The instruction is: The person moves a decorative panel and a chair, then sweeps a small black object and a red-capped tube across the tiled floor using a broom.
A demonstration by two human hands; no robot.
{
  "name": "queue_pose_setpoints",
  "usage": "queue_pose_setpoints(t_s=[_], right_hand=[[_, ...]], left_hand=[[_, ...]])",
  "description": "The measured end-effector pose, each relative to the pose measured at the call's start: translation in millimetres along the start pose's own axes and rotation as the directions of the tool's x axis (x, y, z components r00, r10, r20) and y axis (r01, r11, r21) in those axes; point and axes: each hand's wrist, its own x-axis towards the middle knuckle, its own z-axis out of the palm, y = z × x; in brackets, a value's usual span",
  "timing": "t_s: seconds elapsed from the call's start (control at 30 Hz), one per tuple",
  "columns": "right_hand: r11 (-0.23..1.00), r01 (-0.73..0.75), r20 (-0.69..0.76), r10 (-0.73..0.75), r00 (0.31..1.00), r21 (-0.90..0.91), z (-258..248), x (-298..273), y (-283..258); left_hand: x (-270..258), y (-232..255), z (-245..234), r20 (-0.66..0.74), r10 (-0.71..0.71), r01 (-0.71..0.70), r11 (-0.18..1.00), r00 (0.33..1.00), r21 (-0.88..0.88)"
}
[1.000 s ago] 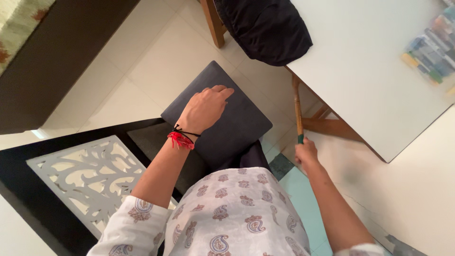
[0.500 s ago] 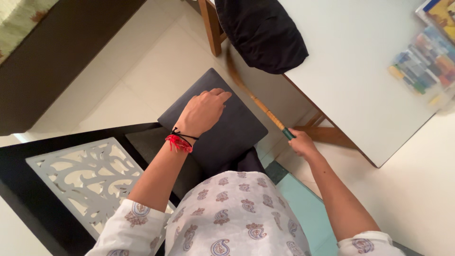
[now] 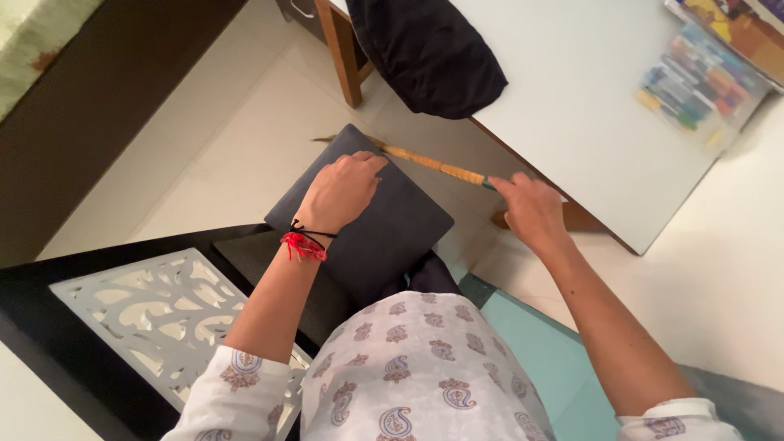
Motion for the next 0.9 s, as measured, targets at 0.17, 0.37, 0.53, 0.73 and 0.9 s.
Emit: queue_pose_setpoints(t_s=[0.17,0.37,0.53,0.73,0.9], right_hand=[[0.981,0.193,-0.155,-0.189,0.970,0.012,-47,4,-29],[0.964,0.247,-0.217,-0.262,0.940,-0.093,-74,11,-71],[0.954,0.268,-0.280,-0.296,0.913,-0.134,-92,3,-87],[0.949,0.303,-0.322,-0.313,0.894,-0.083,-111,-9,-83],[0.935,0.353,-0.417,-0.311,0.854,0.024,-113,-19,-82]], left_hand=[[-1,8,-4,-0.013,0.020,-0.021,1.000,1.000,-0.018],[0,21,-9,-0.085,0.074,-0.076,0.997,0.994,-0.030],[-5,28,-16,-0.105,0.036,-0.038,0.999,0.994,-0.012],[-15,39,-21,-0.126,-0.019,0.021,1.000,0.992,0.008],[-19,47,-18,-0.156,-0.040,0.043,0.999,0.987,0.012]])
